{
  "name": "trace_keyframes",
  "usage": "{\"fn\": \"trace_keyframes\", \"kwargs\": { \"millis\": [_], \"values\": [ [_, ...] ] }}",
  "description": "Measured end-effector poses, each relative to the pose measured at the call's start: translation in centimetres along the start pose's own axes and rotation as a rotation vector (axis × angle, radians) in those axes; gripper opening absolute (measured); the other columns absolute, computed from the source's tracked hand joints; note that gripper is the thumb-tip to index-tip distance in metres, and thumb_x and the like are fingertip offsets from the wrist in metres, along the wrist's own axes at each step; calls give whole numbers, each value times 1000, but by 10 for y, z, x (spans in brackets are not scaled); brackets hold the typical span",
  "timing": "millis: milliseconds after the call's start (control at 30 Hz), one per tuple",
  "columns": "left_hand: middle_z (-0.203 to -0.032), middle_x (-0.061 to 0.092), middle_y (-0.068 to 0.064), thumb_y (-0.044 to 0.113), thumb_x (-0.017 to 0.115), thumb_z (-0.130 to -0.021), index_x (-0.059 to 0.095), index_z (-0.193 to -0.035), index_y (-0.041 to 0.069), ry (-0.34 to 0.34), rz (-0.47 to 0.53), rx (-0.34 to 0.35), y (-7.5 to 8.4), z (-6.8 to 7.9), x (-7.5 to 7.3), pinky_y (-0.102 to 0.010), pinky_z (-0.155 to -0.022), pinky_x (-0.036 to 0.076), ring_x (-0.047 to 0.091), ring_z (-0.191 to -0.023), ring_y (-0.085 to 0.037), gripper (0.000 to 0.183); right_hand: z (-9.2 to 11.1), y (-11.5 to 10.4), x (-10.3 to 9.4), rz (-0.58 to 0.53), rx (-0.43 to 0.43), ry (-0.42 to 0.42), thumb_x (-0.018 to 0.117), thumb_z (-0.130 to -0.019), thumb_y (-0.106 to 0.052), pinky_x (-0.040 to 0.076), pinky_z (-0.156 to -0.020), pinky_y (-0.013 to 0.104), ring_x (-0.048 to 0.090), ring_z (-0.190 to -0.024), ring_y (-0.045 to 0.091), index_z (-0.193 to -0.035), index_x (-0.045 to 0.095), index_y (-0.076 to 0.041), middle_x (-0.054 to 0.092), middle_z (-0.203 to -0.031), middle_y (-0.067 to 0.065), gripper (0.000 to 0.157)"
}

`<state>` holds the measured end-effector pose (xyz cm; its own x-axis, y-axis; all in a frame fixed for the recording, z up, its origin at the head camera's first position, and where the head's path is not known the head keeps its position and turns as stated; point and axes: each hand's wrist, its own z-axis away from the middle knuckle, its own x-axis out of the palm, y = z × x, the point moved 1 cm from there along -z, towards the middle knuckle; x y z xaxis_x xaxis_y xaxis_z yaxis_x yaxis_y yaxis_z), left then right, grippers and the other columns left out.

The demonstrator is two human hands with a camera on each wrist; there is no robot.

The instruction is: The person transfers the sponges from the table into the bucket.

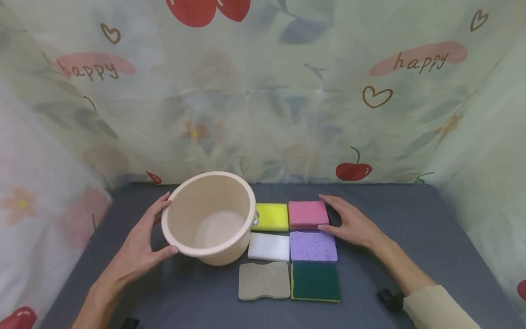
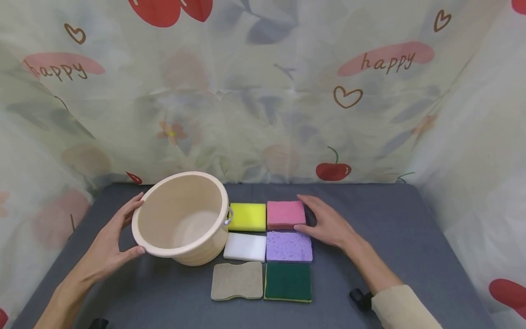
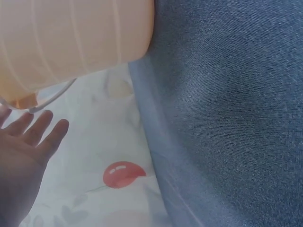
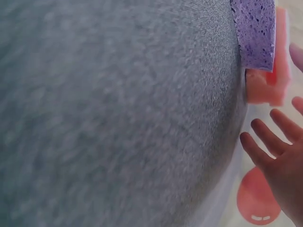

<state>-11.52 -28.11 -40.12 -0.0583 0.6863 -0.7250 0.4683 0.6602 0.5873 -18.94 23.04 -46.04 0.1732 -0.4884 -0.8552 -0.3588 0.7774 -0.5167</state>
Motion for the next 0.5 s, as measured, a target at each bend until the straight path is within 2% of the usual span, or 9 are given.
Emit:
{"fn": "trace_keyframes", "kwargs": {
  "millis": [167,300,500],
  "values": [
    [-160,28,-4,31,85,-74,27,-158,20,9,17,-14,-1,-3,-1,-9,-103,28,44,-132,-27,103,-5,0,2,-28,-38,-4,73,-82,-56,37,-106,57,41,-138,32,-152,41,-16,44,-151,10,86],
    [-158,31,-4,27,81,-77,31,-157,22,28,38,-21,-4,-5,0,-9,-101,29,46,-130,-23,94,-8,-1,5,-33,-53,-2,76,-82,-50,39,-105,56,43,-135,31,-151,43,-15,47,-148,10,84],
    [-156,37,-5,20,77,-81,32,-156,21,47,115,-27,-9,-8,3,-12,-103,32,46,-130,-6,88,-12,-4,6,-23,-66,2,78,-82,-45,42,-103,54,48,-130,30,-149,46,-14,51,-144,10,81]
  ]
}}
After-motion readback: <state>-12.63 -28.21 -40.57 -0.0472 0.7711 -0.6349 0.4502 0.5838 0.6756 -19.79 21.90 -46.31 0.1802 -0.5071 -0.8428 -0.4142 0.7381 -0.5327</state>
